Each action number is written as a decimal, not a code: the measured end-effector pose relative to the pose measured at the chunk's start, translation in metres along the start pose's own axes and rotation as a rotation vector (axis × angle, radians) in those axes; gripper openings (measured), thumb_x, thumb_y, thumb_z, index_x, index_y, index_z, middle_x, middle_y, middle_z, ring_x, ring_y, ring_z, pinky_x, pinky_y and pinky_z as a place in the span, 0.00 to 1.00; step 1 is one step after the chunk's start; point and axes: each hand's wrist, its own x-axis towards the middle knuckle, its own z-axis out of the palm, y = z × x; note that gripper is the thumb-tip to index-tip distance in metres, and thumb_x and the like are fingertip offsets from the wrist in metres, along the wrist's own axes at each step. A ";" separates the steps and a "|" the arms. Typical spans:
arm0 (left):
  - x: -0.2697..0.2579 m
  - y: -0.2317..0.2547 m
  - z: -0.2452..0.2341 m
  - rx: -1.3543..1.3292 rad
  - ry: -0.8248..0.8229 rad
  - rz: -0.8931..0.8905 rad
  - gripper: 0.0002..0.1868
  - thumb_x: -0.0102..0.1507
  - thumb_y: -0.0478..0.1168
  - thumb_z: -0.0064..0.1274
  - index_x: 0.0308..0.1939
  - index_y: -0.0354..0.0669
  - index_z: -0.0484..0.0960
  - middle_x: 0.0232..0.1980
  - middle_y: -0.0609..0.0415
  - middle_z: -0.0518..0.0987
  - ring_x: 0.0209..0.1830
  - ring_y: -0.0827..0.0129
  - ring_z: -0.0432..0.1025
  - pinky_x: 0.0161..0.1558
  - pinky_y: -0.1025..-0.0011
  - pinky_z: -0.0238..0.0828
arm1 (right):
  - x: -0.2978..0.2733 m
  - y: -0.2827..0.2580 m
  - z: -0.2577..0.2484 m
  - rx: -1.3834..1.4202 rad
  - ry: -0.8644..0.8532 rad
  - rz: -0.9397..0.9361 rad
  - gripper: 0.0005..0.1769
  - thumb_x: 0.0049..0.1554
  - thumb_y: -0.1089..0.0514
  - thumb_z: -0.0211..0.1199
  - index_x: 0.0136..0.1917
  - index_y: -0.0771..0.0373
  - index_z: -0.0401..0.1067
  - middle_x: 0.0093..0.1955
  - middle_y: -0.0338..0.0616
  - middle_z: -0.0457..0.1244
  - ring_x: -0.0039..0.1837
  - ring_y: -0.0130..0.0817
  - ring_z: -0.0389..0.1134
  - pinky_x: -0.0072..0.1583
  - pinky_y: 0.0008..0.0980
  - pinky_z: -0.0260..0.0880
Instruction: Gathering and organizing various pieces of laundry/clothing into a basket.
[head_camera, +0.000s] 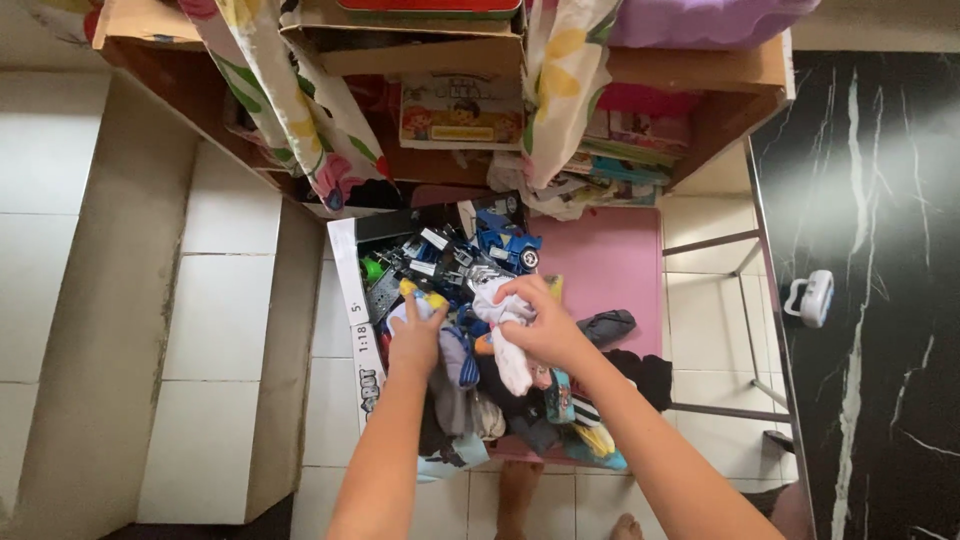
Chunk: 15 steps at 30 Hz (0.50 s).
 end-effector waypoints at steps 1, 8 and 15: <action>0.001 0.002 -0.003 0.000 0.001 0.002 0.42 0.61 0.31 0.51 0.72 0.85 0.65 0.84 0.42 0.42 0.62 0.32 0.65 0.52 0.55 0.78 | 0.001 -0.001 0.001 -0.001 0.002 0.000 0.19 0.46 0.60 0.64 0.54 0.58 0.72 0.58 0.43 0.58 0.64 0.37 0.61 0.66 0.32 0.61; 0.008 0.001 -0.004 0.004 0.073 0.037 0.22 0.63 0.38 0.50 0.59 0.69 0.78 0.79 0.42 0.54 0.61 0.37 0.66 0.50 0.55 0.78 | -0.001 -0.004 0.005 0.025 -0.024 0.022 0.19 0.47 0.61 0.64 0.53 0.58 0.72 0.57 0.43 0.58 0.64 0.37 0.61 0.67 0.32 0.60; -0.009 -0.004 -0.030 -0.012 0.175 0.072 0.20 0.62 0.35 0.51 0.58 0.51 0.78 0.68 0.48 0.68 0.59 0.43 0.69 0.46 0.53 0.78 | -0.005 -0.007 -0.009 0.087 0.094 0.074 0.19 0.48 0.63 0.63 0.55 0.58 0.72 0.58 0.42 0.58 0.60 0.34 0.63 0.62 0.32 0.65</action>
